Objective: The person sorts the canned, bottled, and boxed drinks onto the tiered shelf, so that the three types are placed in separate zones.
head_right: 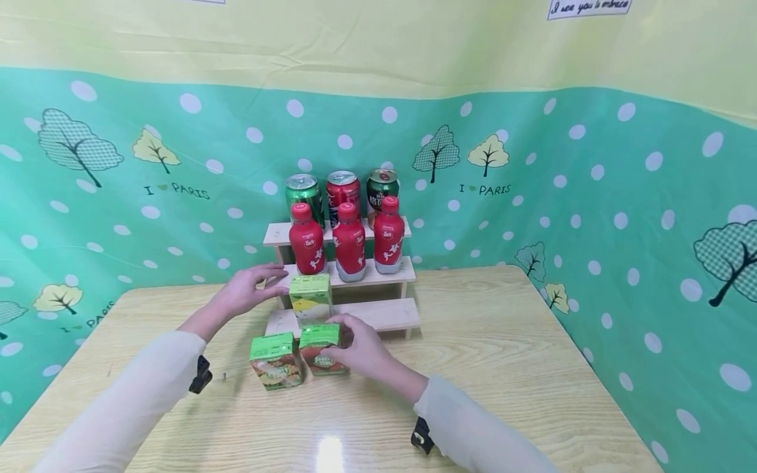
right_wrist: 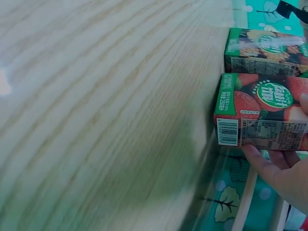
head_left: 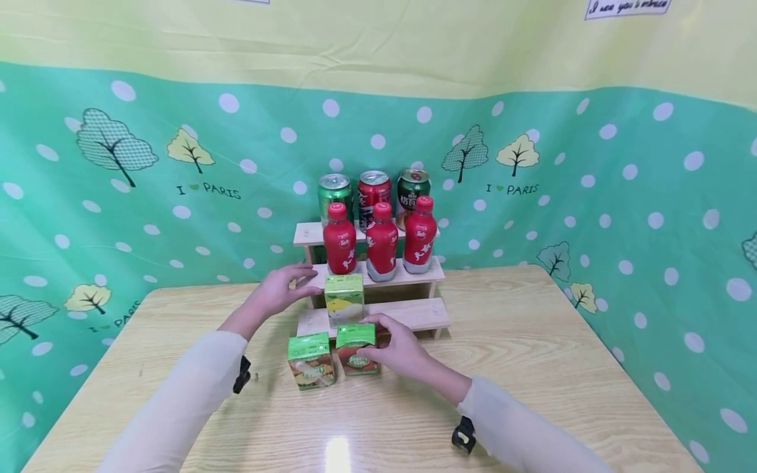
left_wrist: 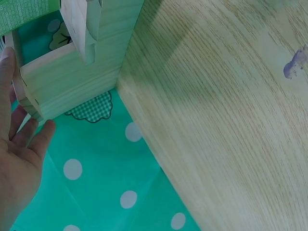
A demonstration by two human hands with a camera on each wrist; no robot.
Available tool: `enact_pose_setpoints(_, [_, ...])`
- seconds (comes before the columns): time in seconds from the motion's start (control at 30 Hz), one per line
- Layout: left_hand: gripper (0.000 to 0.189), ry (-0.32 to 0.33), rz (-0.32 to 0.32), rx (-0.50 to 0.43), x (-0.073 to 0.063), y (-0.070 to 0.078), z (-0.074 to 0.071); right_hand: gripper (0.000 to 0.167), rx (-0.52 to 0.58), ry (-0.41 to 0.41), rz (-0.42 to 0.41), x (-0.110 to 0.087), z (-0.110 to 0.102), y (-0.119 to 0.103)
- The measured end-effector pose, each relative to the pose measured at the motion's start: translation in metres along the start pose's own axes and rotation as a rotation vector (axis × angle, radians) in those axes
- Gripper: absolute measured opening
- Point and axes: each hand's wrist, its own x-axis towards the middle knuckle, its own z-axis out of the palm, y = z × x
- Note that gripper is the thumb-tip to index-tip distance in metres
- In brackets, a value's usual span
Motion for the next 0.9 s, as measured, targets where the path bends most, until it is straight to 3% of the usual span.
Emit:
enact_pose_setpoints(0.53, [0.064,-0.008,-0.012,-0.001,0.0,0.001,0.0,0.05,-0.043,0.035,-0.011,-0.01,-0.04,-0.024])
enact_pose_setpoints(0.9, [0.068,-0.006,-0.021,0.01,0.001,0.0,0.001,0.047,-0.018,0.066,-0.029,-0.01,-0.068,-0.027])
